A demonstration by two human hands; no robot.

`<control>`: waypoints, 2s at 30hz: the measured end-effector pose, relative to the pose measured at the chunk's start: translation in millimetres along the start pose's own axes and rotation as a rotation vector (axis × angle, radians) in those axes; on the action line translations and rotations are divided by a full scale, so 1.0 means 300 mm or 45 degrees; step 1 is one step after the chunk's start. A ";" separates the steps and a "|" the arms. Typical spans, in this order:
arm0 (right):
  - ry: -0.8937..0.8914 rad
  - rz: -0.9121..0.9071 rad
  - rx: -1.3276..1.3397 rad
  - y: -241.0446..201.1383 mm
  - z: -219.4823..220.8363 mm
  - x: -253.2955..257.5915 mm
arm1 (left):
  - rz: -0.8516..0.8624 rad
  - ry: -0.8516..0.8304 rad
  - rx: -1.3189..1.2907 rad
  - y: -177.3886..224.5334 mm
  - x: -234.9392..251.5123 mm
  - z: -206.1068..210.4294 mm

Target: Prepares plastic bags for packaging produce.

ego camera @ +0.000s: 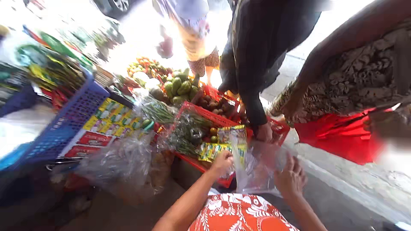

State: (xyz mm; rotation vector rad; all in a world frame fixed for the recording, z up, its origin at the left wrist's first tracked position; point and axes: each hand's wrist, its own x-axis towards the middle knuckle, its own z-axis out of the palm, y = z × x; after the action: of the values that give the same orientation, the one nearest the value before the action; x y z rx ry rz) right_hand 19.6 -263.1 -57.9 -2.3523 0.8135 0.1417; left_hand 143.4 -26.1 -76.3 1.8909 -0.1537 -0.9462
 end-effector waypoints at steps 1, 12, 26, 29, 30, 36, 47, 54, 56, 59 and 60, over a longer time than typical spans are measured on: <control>-0.078 -0.094 0.160 -0.047 0.036 -0.006 | 0.007 -0.053 -0.011 0.031 -0.009 0.023; -0.410 0.189 1.119 -0.125 0.149 0.022 | 0.160 -0.248 -0.283 0.095 -0.052 0.036; -0.540 -0.162 1.170 -0.377 -0.207 0.141 | 0.341 0.173 -0.474 0.432 -0.027 -0.060; -0.511 -0.084 1.322 -0.342 -0.220 0.148 | 0.417 0.247 -0.373 0.406 -0.027 -0.065; -0.547 -0.097 1.370 -0.335 -0.227 0.149 | 0.427 0.283 -0.346 0.405 -0.027 -0.063; -0.344 -0.269 0.998 -0.336 -0.225 0.162 | 0.490 0.374 -0.053 0.408 0.000 -0.053; -0.307 -0.364 0.989 -0.358 -0.134 0.187 | 0.470 0.319 0.479 0.512 -0.029 0.014; -0.478 -0.008 1.436 -0.285 -0.103 0.272 | 0.123 -0.028 -1.230 0.376 0.052 -0.027; -0.437 0.176 1.588 -0.261 -0.080 0.298 | 0.212 -0.067 -1.548 0.342 0.047 -0.020; -0.470 0.515 2.053 -0.219 -0.079 0.338 | 0.247 0.043 -1.749 0.331 0.045 -0.058; -0.471 0.590 2.179 -0.219 -0.088 0.347 | 0.183 0.122 -1.737 0.342 0.038 -0.067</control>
State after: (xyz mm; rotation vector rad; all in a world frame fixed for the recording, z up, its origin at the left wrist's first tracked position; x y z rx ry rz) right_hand 139.1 -293.2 -32.2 -0.5057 0.7446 0.0229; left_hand 193.8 -70.1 5.0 0.6351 0.3446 -0.5674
